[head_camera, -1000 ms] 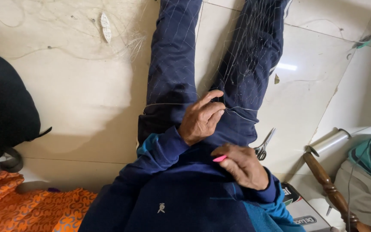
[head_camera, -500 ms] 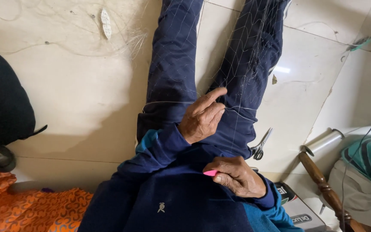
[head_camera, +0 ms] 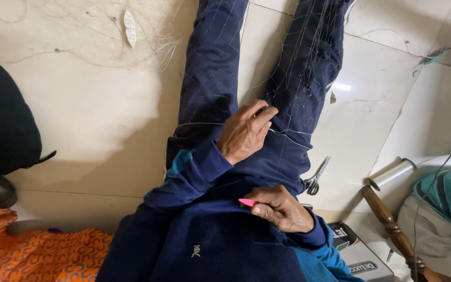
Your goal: Repairing a fishing net by threading a shuttle needle through the mesh and tying knots while sitting on the floor.
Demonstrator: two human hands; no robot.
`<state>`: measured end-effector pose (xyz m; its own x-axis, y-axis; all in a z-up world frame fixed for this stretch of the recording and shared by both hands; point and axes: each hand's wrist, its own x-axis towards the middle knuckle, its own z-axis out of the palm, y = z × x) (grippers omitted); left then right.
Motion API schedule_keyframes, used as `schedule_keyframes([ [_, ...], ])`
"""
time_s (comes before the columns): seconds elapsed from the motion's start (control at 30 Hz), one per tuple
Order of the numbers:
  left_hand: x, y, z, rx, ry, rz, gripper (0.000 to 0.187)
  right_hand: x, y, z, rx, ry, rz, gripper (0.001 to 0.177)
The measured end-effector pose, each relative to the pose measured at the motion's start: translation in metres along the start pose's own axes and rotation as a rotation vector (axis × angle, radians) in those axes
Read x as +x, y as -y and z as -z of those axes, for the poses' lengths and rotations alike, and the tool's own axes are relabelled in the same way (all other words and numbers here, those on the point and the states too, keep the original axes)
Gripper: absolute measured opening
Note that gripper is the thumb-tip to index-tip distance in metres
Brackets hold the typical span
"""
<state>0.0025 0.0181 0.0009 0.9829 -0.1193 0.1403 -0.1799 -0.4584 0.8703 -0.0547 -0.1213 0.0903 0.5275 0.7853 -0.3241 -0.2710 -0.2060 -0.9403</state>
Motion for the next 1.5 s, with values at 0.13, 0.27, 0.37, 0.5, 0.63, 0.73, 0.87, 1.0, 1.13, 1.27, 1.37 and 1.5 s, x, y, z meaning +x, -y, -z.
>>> schedule_keyframes([
  [0.13, -0.001, 0.0, 0.002, 0.037, 0.033, 0.033, 0.031, 0.003, -0.007, 0.0, 0.058, -0.018, 0.035, 0.033],
  [0.27, -0.002, -0.003, 0.002, 0.044, 0.012, 0.028, 0.029, 0.004, -0.008, 0.001, 0.085, 0.008, 0.032, 0.034],
  [0.37, -0.004, -0.005, 0.0, 0.066, 0.022, 0.037, 0.031, 0.002, -0.008, 0.001, 0.071, 0.023, 0.049, 0.03],
  [0.5, -0.006, -0.008, -0.004, 0.042, 0.016, 0.028, 0.035, 0.001, -0.006, 0.002, 0.087, 0.032, 0.043, 0.03],
  [0.63, -0.01, -0.004, -0.012, 0.046, 0.036, 0.022, 0.036, -0.002, -0.011, 0.001, 0.106, 0.045, 0.052, 0.031],
  [0.73, -0.011, -0.006, -0.012, 0.047, 0.029, 0.039, 0.041, -0.002, -0.01, 0.001, 0.104, 0.054, 0.065, 0.03],
  [0.87, -0.01, -0.007, -0.01, 0.042, 0.022, 0.024, 0.042, -0.003, -0.008, 0.003, 0.114, 0.025, 0.061, 0.03],
  [1.0, -0.01, -0.006, -0.012, 0.037, 0.025, 0.029, 0.041, -0.004, -0.007, 0.004, 0.084, 0.027, 0.071, 0.028],
  [1.13, -0.007, -0.005, -0.009, 0.027, 0.022, 0.016, 0.036, -0.005, -0.006, 0.004, 0.082, 0.026, 0.068, 0.028],
  [1.27, -0.004, 0.002, -0.004, 0.056, 0.023, 0.055, 0.031, -0.001, 0.005, 0.006, 0.044, 0.016, 0.124, 0.024],
  [1.37, -0.002, 0.006, 0.003, 0.001, 0.002, 0.078, 0.033, 0.005, 0.017, 0.006, 0.065, 0.053, 0.186, 0.023],
  [1.5, -0.002, 0.009, 0.004, -0.001, -0.006, 0.109, 0.031, 0.01, 0.021, 0.003, 0.117, 0.134, 0.233, 0.021],
])
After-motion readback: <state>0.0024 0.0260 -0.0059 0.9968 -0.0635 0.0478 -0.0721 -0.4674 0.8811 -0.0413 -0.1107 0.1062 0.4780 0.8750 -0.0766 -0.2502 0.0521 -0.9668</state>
